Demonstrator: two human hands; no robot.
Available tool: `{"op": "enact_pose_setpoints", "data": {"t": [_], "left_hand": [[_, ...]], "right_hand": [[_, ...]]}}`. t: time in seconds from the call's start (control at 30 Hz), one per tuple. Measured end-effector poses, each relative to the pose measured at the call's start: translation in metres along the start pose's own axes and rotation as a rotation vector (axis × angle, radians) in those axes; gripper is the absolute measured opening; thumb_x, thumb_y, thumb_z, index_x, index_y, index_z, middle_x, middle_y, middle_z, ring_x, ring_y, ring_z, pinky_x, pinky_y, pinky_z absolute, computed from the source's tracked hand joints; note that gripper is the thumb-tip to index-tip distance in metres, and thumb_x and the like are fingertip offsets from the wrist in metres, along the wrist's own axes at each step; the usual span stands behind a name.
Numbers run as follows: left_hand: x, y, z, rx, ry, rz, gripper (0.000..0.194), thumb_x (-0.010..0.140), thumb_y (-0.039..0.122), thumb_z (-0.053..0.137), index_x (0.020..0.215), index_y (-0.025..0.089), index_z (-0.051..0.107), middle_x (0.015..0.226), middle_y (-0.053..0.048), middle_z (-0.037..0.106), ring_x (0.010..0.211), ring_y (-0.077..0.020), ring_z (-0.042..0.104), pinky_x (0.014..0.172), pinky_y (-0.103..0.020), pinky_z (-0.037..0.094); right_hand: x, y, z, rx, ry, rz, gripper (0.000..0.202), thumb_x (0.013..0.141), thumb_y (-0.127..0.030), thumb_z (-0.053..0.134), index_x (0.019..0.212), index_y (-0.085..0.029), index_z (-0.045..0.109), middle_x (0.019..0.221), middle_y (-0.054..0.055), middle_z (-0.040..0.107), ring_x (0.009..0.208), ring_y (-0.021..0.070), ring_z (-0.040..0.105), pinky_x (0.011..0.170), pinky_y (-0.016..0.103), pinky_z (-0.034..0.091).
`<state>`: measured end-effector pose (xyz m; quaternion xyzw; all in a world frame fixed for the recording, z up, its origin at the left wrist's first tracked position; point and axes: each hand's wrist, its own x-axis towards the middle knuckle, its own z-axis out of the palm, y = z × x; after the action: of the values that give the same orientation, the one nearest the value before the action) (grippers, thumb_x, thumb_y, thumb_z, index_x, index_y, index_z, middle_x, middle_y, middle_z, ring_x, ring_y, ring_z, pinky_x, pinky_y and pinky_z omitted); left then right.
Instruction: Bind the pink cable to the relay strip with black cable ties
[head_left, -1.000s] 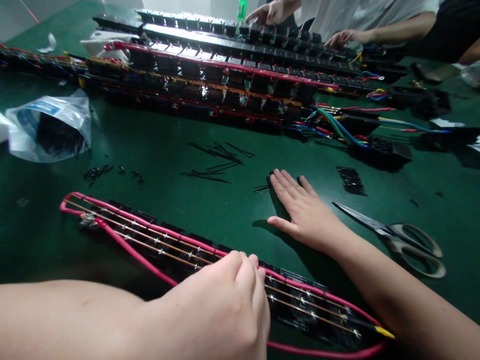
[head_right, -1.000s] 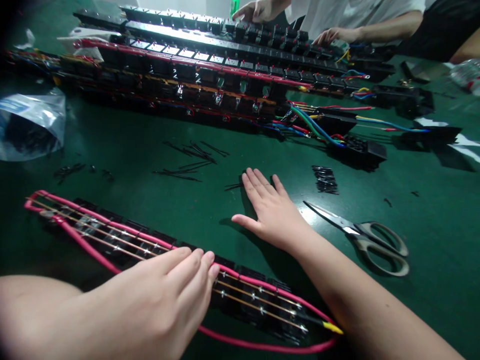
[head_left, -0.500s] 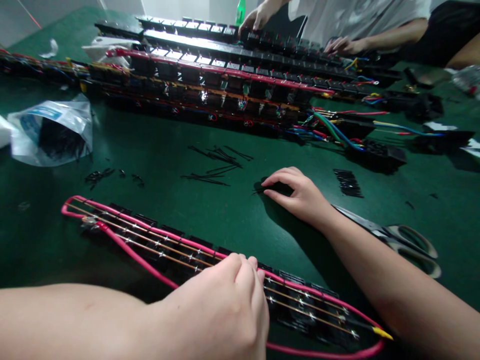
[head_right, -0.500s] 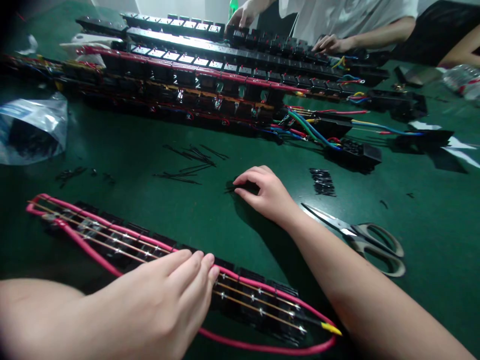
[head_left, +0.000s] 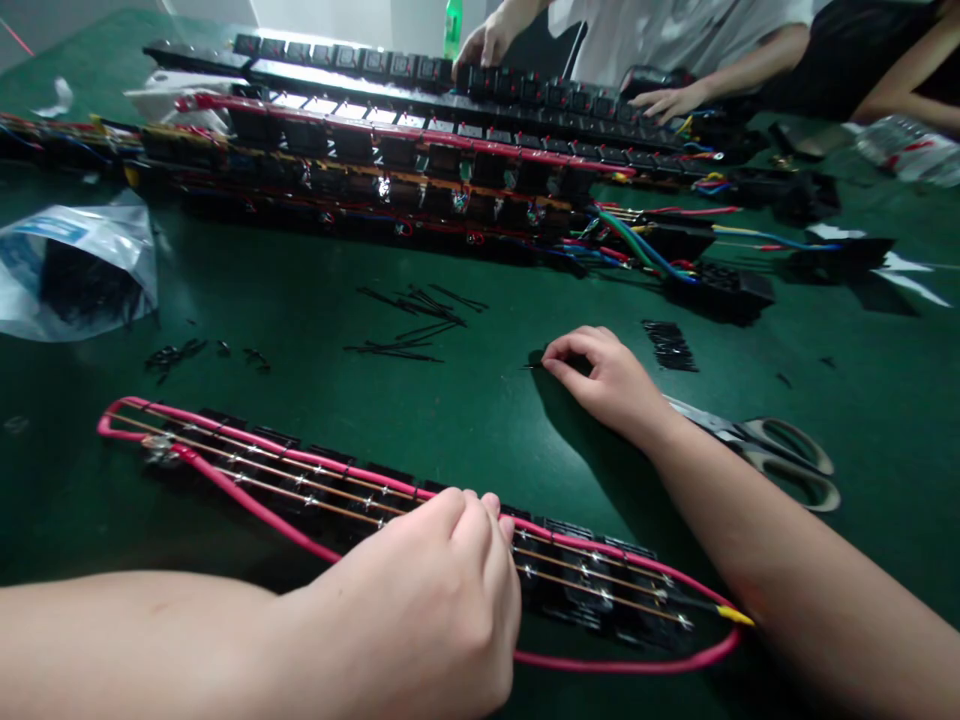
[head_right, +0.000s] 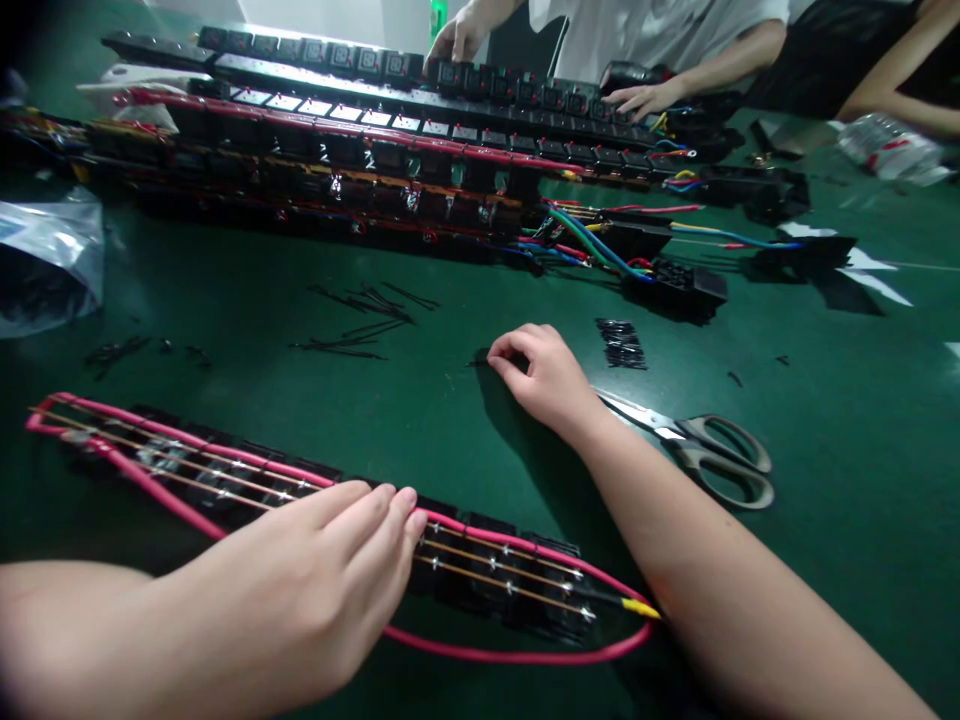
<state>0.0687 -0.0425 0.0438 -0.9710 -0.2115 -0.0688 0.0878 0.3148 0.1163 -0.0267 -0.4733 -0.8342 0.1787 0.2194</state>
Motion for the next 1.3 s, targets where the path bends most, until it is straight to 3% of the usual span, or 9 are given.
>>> {"op": "enact_pose_setpoints", "data": {"t": [0.27,0.47,0.63,0.73,0.87,1.3], "left_hand": [[-0.001,0.000,0.002,0.015,-0.020,0.018,0.037,0.091,0.008,0.045,0.119,0.002,0.068,0.113,-0.021,0.073,0.094,-0.0297,0.073,0.075,-0.039,0.056],[-0.002,0.001,0.001,0.024,-0.032,0.015,0.035,0.092,0.009,0.046,0.117,0.002,0.069,0.113,-0.021,0.073,0.093,-0.0295,0.073,0.072,-0.037,0.056],[-0.004,0.002,0.003,0.020,-0.017,0.023,0.036,0.092,0.010,0.046,0.119,0.001,0.067,0.112,-0.023,0.073,0.093,-0.0301,0.073,0.074,-0.039,0.057],[-0.004,0.001,0.003,0.014,-0.026,0.022,0.034,0.091,0.011,0.049,0.117,0.000,0.068,0.113,-0.022,0.073,0.094,-0.0311,0.073,0.075,-0.040,0.057],[-0.003,0.002,0.002,0.016,-0.041,0.026,0.036,0.091,0.011,0.049,0.121,0.000,0.066,0.114,-0.023,0.073,0.094,-0.0311,0.073,0.075,-0.040,0.057],[0.000,0.000,0.000,0.019,-0.053,0.011,0.036,0.092,0.007,0.046,0.121,0.002,0.066,0.114,-0.020,0.073,0.094,-0.0291,0.073,0.073,-0.038,0.057]], "right_hand": [[-0.033,0.032,-0.026,-0.103,0.061,0.140,0.015,0.089,-0.035,0.057,0.084,-0.024,0.065,0.087,0.008,0.067,0.088,0.0274,0.060,0.083,0.044,0.047],[-0.074,0.047,-0.051,-0.163,0.046,0.181,0.020,0.090,-0.043,0.057,0.087,-0.026,0.067,0.091,0.008,0.070,0.093,0.0296,0.062,0.085,0.046,0.049],[-0.105,0.079,-0.071,-0.265,0.095,0.216,0.031,0.093,-0.049,0.057,0.089,-0.020,0.068,0.092,0.009,0.068,0.094,0.0266,0.062,0.083,0.044,0.051],[-0.107,0.098,-0.077,-0.336,0.100,0.221,0.029,0.096,-0.045,0.060,0.101,-0.017,0.067,0.105,0.006,0.067,0.099,0.0207,0.063,0.089,0.042,0.052],[-0.096,0.112,-0.078,-0.397,0.082,0.210,0.027,0.097,-0.039,0.061,0.114,-0.017,0.065,0.118,0.008,0.066,0.103,0.0205,0.064,0.091,0.043,0.055],[-0.082,0.115,-0.081,-0.429,0.077,0.178,0.027,0.099,-0.038,0.058,0.118,-0.020,0.065,0.123,0.009,0.064,0.104,0.0199,0.064,0.091,0.042,0.056]]}}
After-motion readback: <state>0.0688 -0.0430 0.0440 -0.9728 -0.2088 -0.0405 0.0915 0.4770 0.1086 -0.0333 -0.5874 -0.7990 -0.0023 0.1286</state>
